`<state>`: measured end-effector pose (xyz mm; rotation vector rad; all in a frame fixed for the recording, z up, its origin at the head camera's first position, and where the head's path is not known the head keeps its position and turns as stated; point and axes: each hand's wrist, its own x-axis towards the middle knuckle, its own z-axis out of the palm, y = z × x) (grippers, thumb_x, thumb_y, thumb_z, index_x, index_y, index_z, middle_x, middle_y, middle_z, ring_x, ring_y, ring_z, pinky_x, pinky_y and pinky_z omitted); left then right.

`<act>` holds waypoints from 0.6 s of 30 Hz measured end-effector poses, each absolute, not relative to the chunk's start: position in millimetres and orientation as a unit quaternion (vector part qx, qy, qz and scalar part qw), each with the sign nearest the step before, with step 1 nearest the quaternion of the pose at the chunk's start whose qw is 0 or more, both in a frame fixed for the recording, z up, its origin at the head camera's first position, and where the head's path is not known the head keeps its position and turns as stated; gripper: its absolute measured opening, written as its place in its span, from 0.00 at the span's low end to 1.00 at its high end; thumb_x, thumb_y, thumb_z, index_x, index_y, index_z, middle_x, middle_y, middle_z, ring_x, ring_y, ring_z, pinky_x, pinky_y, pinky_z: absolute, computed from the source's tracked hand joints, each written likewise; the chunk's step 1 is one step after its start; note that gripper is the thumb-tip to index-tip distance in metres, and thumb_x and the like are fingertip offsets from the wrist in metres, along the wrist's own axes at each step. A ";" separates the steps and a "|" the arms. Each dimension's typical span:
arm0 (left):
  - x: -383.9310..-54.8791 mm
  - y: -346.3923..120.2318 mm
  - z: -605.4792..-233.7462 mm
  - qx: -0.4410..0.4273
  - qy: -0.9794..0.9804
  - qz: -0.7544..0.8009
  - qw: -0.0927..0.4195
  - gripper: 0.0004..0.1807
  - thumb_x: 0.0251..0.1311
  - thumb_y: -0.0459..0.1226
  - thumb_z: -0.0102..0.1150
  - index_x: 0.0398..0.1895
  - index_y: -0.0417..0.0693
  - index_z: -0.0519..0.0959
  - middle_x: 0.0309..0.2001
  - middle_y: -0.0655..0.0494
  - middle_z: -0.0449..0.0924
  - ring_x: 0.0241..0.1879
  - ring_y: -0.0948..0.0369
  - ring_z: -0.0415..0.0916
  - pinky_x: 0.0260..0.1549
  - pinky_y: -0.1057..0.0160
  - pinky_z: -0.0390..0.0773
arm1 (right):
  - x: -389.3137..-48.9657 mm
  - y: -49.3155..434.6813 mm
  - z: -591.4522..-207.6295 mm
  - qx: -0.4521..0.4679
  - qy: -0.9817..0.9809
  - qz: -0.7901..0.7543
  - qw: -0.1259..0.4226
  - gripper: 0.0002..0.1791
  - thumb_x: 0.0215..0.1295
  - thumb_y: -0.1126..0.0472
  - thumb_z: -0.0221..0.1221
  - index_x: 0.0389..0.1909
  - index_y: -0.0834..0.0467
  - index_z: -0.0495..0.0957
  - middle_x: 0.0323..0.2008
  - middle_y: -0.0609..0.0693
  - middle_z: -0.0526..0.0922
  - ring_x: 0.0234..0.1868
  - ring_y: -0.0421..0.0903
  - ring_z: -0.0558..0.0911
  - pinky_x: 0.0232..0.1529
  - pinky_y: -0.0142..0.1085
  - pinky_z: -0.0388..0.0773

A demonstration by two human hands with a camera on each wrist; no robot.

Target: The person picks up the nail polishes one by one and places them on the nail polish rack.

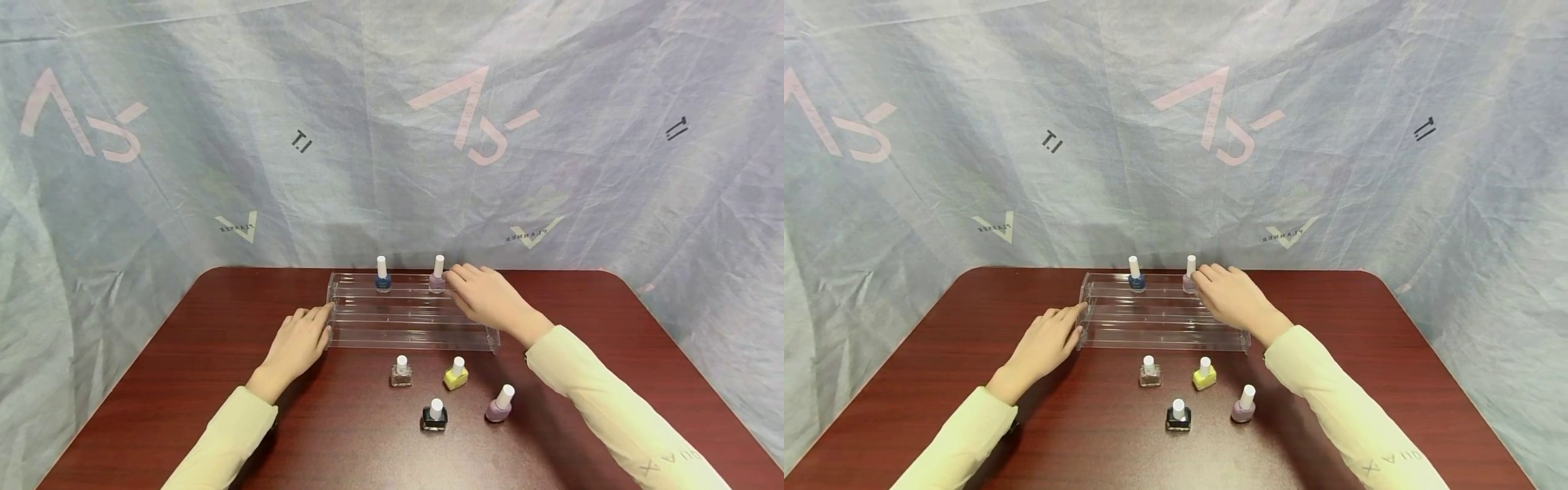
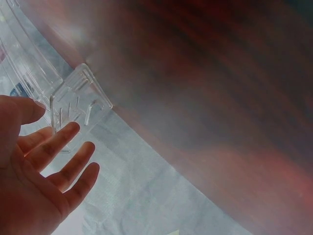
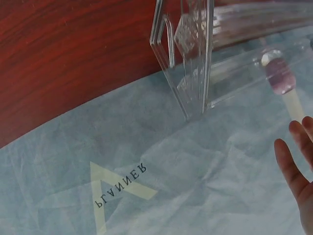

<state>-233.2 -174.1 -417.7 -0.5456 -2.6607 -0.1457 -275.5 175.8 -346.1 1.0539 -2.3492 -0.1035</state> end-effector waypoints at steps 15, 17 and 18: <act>-234.5 -174.4 -419.7 -0.197 -0.957 -0.050 0.206 0.23 0.61 0.39 0.52 0.60 0.46 0.68 0.50 0.50 0.77 0.46 0.49 0.74 0.42 0.52 0.73 | -252.0 169.5 -361.4 0.432 -0.852 -0.033 0.294 0.09 0.57 0.57 0.58 0.37 0.55 0.73 0.30 0.46 0.75 0.33 0.45 0.77 0.31 0.39 0.73; -234.5 -174.3 -419.7 -0.198 -0.957 -0.051 0.206 0.23 0.61 0.39 0.52 0.60 0.46 0.68 0.50 0.50 0.77 0.46 0.49 0.74 0.42 0.52 0.73 | -249.3 169.2 -363.2 0.435 -0.851 -0.032 0.293 0.09 0.58 0.57 0.58 0.38 0.55 0.73 0.30 0.46 0.75 0.33 0.45 0.77 0.31 0.39 0.72; -234.5 -174.2 -419.7 -0.198 -0.957 -0.052 0.206 0.23 0.61 0.39 0.52 0.60 0.46 0.69 0.50 0.50 0.77 0.46 0.50 0.74 0.41 0.52 0.73 | -247.8 169.0 -363.9 0.436 -0.850 -0.033 0.292 0.09 0.58 0.56 0.58 0.38 0.54 0.73 0.30 0.46 0.76 0.33 0.45 0.77 0.31 0.38 0.72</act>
